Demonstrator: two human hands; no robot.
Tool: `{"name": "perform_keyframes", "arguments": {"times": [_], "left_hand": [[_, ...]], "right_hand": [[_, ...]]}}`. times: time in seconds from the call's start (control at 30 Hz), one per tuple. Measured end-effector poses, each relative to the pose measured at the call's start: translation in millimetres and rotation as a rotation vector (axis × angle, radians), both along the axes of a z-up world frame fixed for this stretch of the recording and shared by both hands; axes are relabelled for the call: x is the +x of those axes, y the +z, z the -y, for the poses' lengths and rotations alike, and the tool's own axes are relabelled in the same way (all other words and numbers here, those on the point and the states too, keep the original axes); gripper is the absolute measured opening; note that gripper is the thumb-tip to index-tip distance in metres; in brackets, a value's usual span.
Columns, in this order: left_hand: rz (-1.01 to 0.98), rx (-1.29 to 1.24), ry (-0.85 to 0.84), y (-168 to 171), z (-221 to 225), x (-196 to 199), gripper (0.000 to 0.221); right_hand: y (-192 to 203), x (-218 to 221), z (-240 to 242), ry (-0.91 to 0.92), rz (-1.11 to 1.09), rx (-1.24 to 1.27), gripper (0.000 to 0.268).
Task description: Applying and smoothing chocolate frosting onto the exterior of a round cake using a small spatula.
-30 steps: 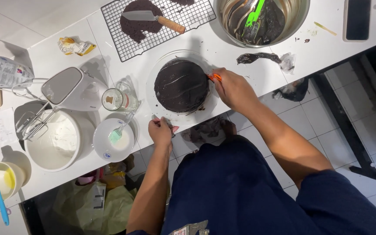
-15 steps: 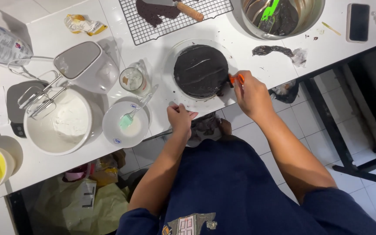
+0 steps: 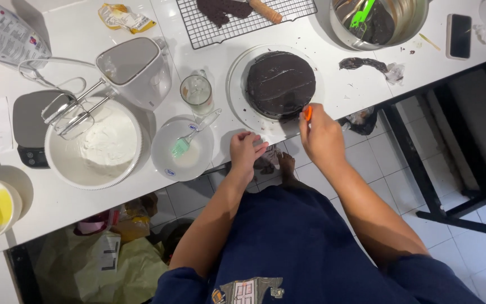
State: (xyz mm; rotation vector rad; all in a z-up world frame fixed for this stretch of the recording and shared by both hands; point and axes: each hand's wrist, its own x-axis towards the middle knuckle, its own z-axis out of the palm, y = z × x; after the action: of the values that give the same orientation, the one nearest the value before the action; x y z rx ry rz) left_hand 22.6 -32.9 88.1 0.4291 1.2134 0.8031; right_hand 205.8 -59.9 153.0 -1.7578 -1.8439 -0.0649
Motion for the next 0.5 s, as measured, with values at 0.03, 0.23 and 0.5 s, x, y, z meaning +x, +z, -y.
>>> {"name": "perform_keyframes", "arguments": {"times": [0.03,0.23,0.5], "left_hand": [[0.002,-0.023,0.005,-3,3,-2,0.048],[-0.057,-0.067,0.030,-3,35,-27,0.051],[-0.119,-0.109,0.093,-9,61,-49,0.041]], "right_hand": [[-3,-4,1,-0.003,0.026,0.029,0.007],[-2,-54,-1,-0.110,0.077,0.066,0.014],[17,-86,-15,-0.078,-0.326,0.066,0.018]]}}
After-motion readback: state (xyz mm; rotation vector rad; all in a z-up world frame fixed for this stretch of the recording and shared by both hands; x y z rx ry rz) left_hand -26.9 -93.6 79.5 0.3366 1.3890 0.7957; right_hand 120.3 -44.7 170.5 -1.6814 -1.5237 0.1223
